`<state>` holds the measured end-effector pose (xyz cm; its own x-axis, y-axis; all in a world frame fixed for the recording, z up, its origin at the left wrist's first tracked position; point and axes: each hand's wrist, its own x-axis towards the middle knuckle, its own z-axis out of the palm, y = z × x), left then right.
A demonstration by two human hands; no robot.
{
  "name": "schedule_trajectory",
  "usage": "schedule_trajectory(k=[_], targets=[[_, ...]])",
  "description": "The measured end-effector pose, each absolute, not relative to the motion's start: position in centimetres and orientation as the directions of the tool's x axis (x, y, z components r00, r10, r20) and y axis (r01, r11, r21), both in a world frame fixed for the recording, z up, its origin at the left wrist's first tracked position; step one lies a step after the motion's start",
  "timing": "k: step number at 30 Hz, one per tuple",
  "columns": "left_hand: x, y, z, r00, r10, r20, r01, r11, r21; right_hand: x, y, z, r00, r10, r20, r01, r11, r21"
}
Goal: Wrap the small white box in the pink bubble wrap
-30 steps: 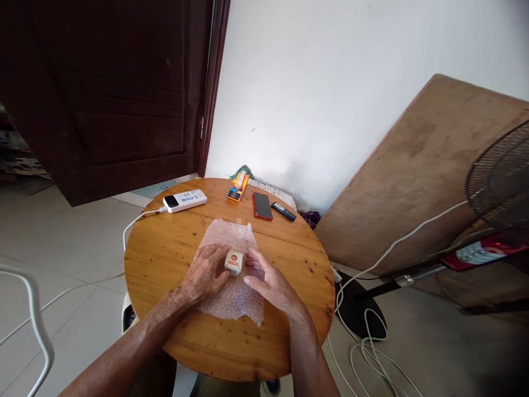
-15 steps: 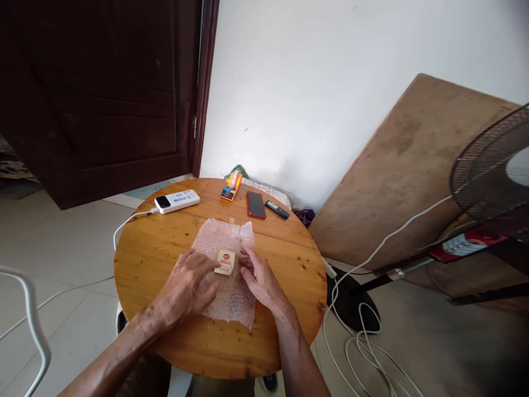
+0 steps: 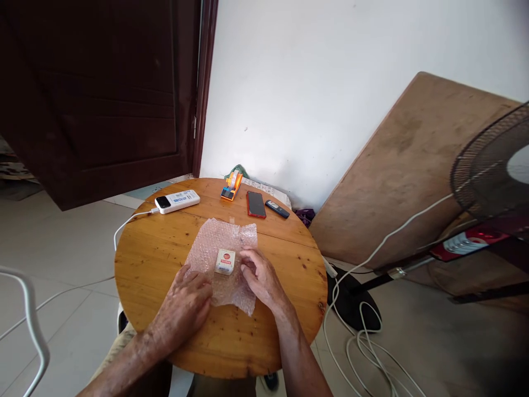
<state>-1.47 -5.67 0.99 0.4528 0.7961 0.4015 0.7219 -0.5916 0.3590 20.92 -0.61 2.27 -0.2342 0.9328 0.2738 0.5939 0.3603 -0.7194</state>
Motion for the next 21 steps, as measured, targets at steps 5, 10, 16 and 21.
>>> schedule_trajectory(k=[5,10,16,21], targets=[[-0.8,-3.8,3.0,0.411,0.787,0.459,0.731,-0.586,0.350,20.9,-1.2,4.3,-0.292,0.922,0.256,0.469,0.371,-0.802],[0.4,-1.5,4.8,0.390,0.783,0.485,0.747,-0.577,0.331,21.1,-1.6,5.1,-0.312,0.932,0.188,0.355,0.297,-0.886],[0.6,-0.3,4.5,0.351,0.803,0.482,0.740,-0.553,0.382,20.3,-1.2,4.1,-0.107,0.956,0.274,0.445,0.293,-0.847],[-0.3,0.1,3.3,0.320,0.808,0.494,0.667,-0.562,0.488,19.8,-1.1,3.6,0.031,0.970,0.243,0.435,0.206,-0.877]])
